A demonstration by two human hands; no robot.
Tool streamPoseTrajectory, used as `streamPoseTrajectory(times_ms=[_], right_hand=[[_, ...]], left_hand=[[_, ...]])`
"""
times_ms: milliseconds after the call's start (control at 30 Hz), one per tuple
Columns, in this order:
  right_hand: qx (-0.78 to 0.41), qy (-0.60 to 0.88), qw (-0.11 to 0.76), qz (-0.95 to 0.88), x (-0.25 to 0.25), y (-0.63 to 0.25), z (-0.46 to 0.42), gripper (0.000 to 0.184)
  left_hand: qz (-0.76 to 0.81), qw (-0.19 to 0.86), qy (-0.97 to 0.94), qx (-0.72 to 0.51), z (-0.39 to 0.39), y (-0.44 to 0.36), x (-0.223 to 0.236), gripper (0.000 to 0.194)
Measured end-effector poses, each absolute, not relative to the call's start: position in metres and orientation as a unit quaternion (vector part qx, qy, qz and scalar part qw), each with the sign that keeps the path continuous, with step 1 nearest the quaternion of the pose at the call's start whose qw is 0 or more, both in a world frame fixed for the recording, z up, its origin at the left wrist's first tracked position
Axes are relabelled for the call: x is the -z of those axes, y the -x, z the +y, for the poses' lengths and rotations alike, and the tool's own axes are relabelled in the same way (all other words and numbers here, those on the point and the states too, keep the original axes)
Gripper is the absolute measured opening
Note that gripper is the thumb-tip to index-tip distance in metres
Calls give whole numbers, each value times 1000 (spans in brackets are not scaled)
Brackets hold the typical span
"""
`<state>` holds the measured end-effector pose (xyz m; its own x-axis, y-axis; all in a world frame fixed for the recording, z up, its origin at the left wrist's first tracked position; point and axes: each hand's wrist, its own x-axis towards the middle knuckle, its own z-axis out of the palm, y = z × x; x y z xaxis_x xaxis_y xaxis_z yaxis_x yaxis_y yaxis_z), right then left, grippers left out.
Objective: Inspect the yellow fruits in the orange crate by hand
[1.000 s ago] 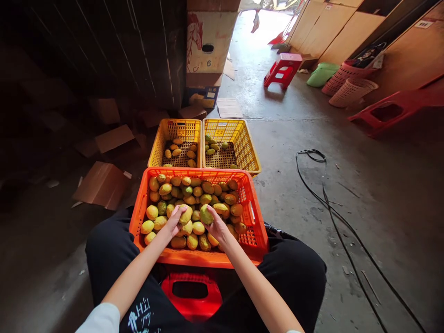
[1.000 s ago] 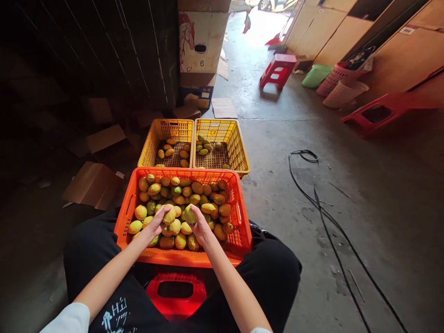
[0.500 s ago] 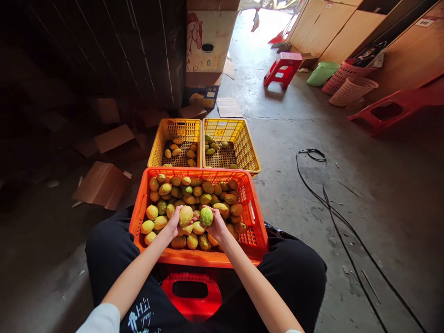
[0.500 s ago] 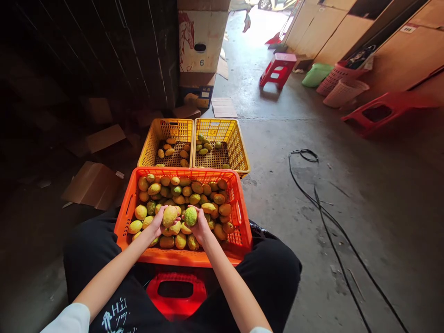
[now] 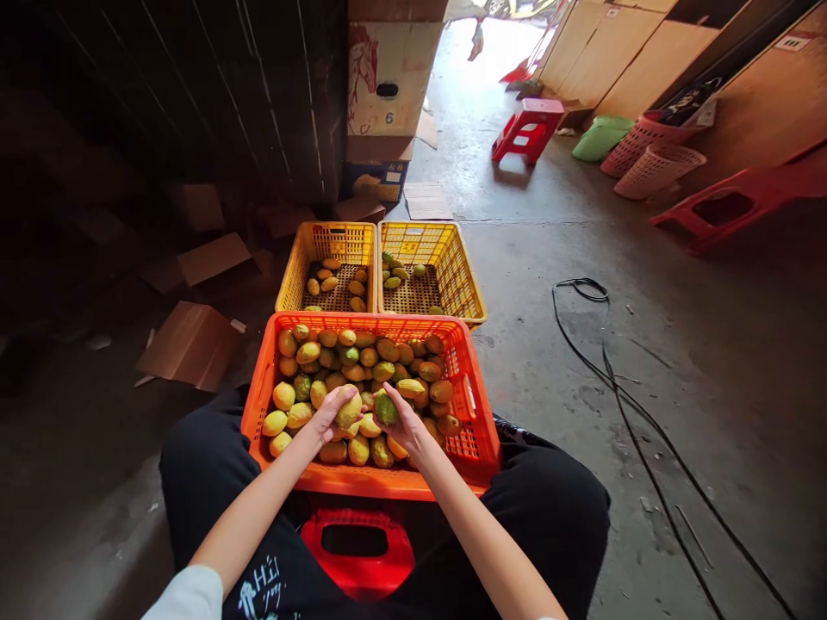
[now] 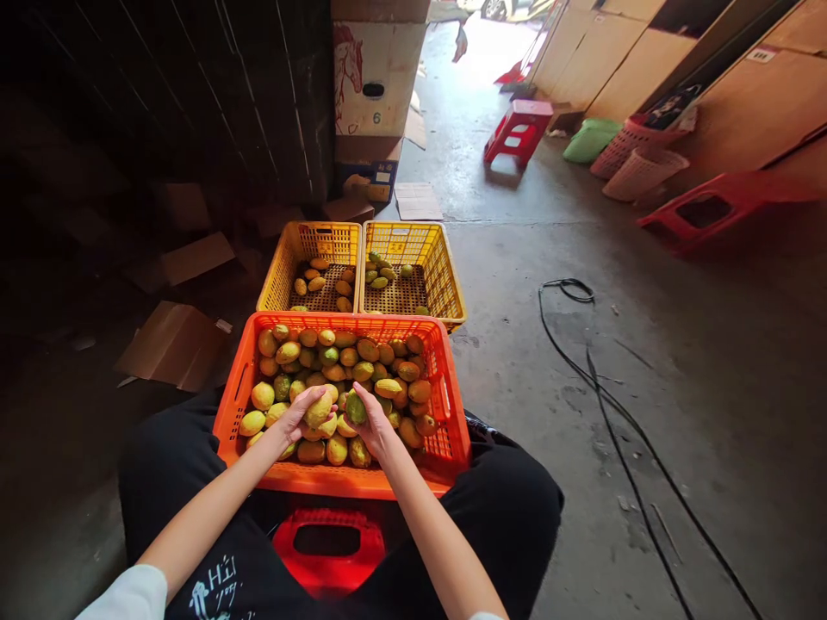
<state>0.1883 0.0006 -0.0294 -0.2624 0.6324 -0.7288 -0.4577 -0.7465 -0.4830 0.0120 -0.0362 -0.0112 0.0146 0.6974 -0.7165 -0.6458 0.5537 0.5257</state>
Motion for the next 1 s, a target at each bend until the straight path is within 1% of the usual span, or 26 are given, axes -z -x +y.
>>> streamPoseTrajectory(times_ms=[167, 333, 533, 633, 767, 900, 1000], right_hand=[[-790, 505, 336, -86, 25, -183, 1, 26], [-797, 487, 348, -81, 26, -181, 1, 29], [-778, 486, 398, -32, 25, -177, 2, 26], [-778, 488, 395, -36, 25, -177, 3, 30], [-773, 495, 391, -66, 25, -178, 3, 42], [-781, 486, 377, -110, 22, -181, 1, 50], [-779, 475, 390, -125, 19, -184, -1, 54]], left_hand=[[519, 697, -24, -494, -38, -15, 10, 39], [533, 692, 11, -486, -35, -11, 8, 26], [541, 703, 32, -460, -31, -11, 5, 15], [537, 712, 54, -449, -32, -11, 4, 22], [534, 715, 73, -445, -31, -9, 2, 29], [541, 702, 47, -461, -30, -9, 3, 23], [550, 686, 31, -476, -32, -10, 7, 19]])
